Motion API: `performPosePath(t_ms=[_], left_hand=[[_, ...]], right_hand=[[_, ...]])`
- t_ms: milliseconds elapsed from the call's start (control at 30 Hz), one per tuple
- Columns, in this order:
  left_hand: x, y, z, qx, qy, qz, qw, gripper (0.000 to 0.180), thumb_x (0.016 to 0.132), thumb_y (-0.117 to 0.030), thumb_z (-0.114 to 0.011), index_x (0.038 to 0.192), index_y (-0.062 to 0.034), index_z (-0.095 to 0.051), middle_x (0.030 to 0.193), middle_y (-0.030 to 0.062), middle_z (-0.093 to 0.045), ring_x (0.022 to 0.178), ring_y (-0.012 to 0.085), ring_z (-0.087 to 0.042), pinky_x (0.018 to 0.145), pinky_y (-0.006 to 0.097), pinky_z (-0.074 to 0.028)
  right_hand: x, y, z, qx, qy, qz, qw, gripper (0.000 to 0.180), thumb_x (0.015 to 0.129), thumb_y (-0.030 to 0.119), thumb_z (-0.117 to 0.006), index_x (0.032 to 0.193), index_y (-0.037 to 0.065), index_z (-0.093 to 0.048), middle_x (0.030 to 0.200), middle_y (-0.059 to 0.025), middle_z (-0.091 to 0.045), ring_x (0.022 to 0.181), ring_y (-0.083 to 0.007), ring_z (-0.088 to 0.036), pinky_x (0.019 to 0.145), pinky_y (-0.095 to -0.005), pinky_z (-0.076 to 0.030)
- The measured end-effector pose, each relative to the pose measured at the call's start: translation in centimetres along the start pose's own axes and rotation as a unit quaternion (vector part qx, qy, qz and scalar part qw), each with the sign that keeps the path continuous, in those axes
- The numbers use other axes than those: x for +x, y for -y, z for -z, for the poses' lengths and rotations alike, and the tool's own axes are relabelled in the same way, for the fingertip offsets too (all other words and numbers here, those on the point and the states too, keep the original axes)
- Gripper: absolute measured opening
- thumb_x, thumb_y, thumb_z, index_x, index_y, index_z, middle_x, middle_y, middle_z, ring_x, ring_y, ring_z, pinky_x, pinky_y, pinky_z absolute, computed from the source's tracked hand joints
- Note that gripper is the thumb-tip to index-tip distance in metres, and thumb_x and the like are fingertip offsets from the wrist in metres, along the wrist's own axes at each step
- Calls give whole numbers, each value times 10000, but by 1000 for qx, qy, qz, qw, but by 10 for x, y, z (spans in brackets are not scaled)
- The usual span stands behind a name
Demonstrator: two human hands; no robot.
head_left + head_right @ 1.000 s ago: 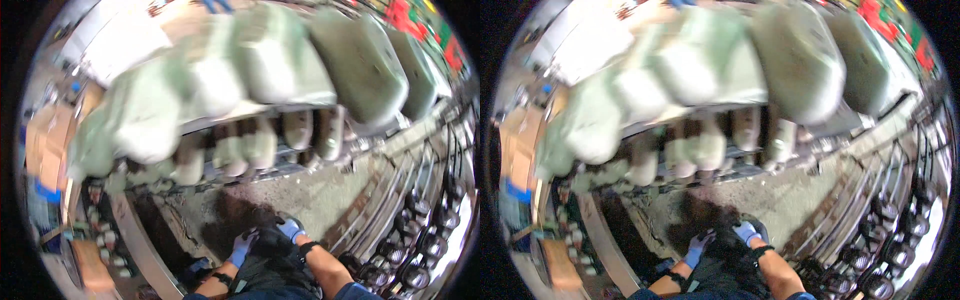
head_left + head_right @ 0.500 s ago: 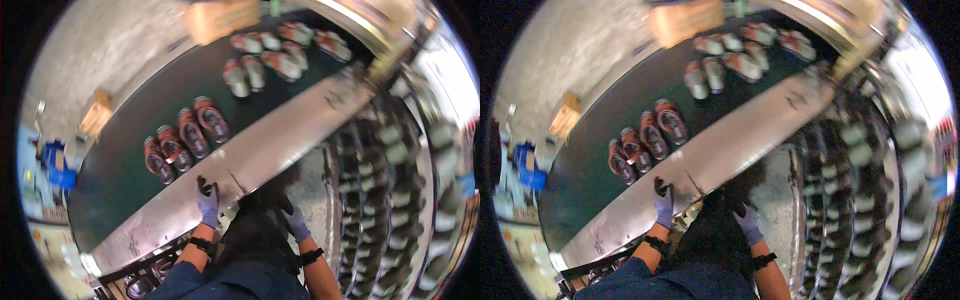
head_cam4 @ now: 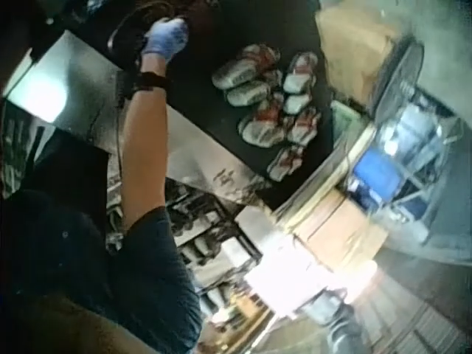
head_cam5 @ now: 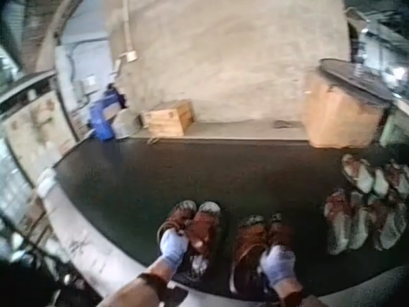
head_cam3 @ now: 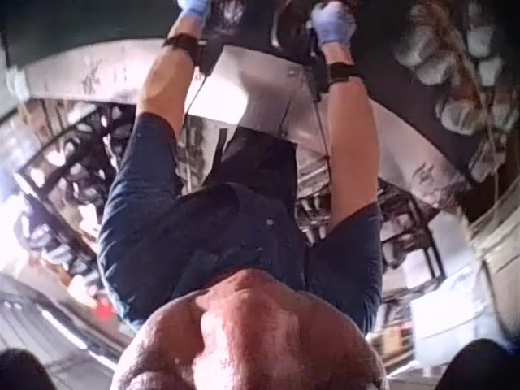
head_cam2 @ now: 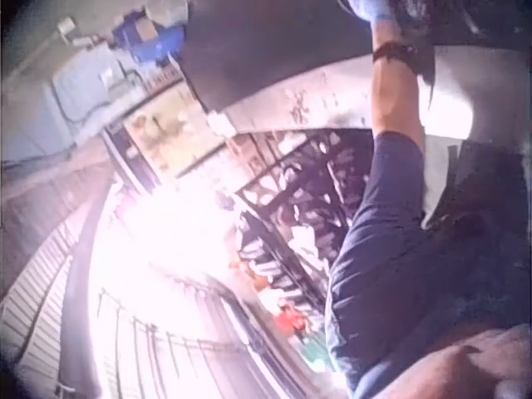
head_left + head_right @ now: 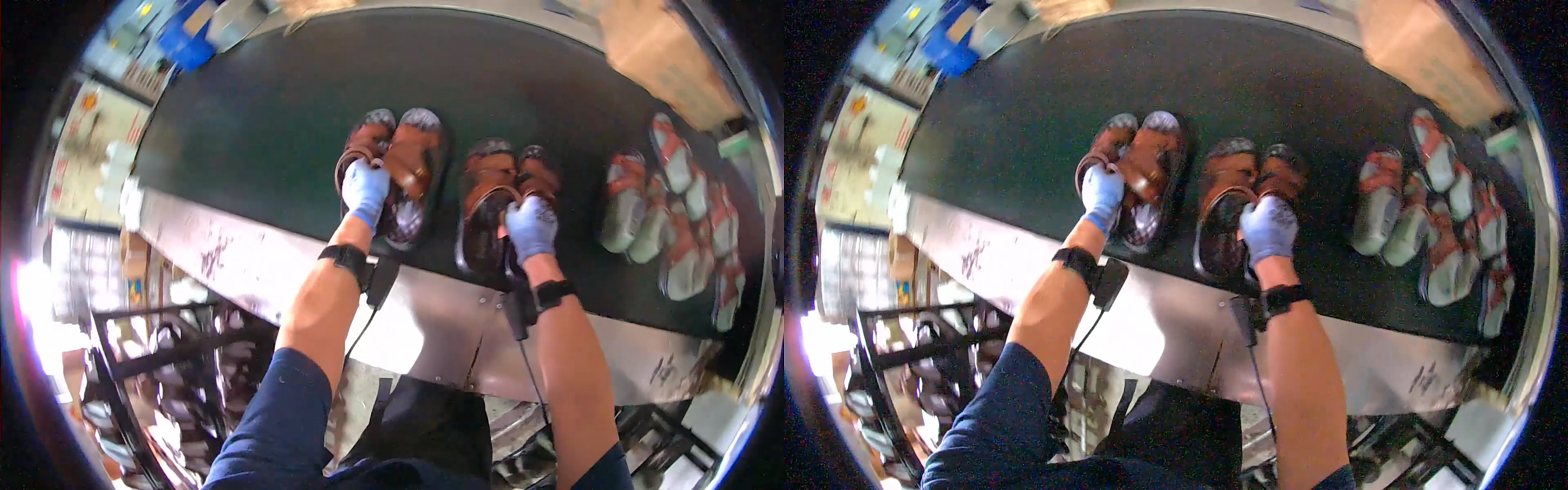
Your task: Organizing shoes by placing them on shoe lasts and then on drying racks in a shoe factory.
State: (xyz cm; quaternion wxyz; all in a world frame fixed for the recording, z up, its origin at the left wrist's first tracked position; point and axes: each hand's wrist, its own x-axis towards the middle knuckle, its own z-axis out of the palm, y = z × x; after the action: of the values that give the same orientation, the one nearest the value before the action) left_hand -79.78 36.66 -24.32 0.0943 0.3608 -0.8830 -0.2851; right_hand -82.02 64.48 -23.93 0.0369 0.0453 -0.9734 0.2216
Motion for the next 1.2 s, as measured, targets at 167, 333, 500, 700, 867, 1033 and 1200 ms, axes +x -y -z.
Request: performPosePath(t_ms=[167,333,500,700,867,1033,1200], left_hand=[[-120,156,59,-101,-141,38,984,330,831,-123,-518,1115,42,-491,1065,200,-562,981,307,-535,870,371,-428],[-388,245,26,-526,-195,171,810,368,946,-229,-345,1225,-20,-464,1231,73,-505,1099,197,-477,972,334,-367],[-609,302,68,-152,-265,512,803,207,726,-123,-552,834,38,-624,782,213,-648,730,331,-634,651,406,-476],[-795,394,89,-103,-443,677,579,320,737,-236,-594,912,28,-638,922,242,-638,861,364,-621,758,396,-472],[-891,486,92,-33,-445,766,462,383,739,-291,-572,967,13,-621,957,251,-623,925,393,-591,809,429,-455],[-912,607,167,-92,-401,802,433,367,711,-289,-597,906,21,-628,944,252,-619,918,380,-594,812,441,-457],[-970,721,220,-67,-422,762,486,275,709,-197,-529,835,29,-621,903,259,-611,882,393,-588,796,445,-454]], right_hand=[[-95,28,4,-31,74,162,984,365,775,388,-624,756,26,-586,789,-225,-599,740,-377,-597,653,-476,-466],[-221,-42,11,-35,200,233,951,408,756,360,-630,781,-47,-613,804,-279,-599,783,-423,-588,707,-497,-454],[-305,-33,13,-39,295,342,891,335,756,283,-647,816,-46,-617,837,-261,-609,798,-416,-582,704,-472,-455],[-467,41,-25,9,467,535,703,292,782,213,-645,873,-60,-600,816,-245,-610,776,-397,-587,678,-460,-446],[-664,126,-86,-76,641,541,540,289,776,173,-645,946,-52,-580,955,-261,-599,909,-397,-567,763,-442,-441],[-851,185,-209,82,655,561,500,306,796,144,-644,1003,-64,-561,900,-203,-606,854,-304,-579,758,-379,-448],[-1012,247,-328,-63,515,748,415,249,877,136,-527,1028,-58,-564,906,-192,-622,757,-260,-588,713,-355,-477]])
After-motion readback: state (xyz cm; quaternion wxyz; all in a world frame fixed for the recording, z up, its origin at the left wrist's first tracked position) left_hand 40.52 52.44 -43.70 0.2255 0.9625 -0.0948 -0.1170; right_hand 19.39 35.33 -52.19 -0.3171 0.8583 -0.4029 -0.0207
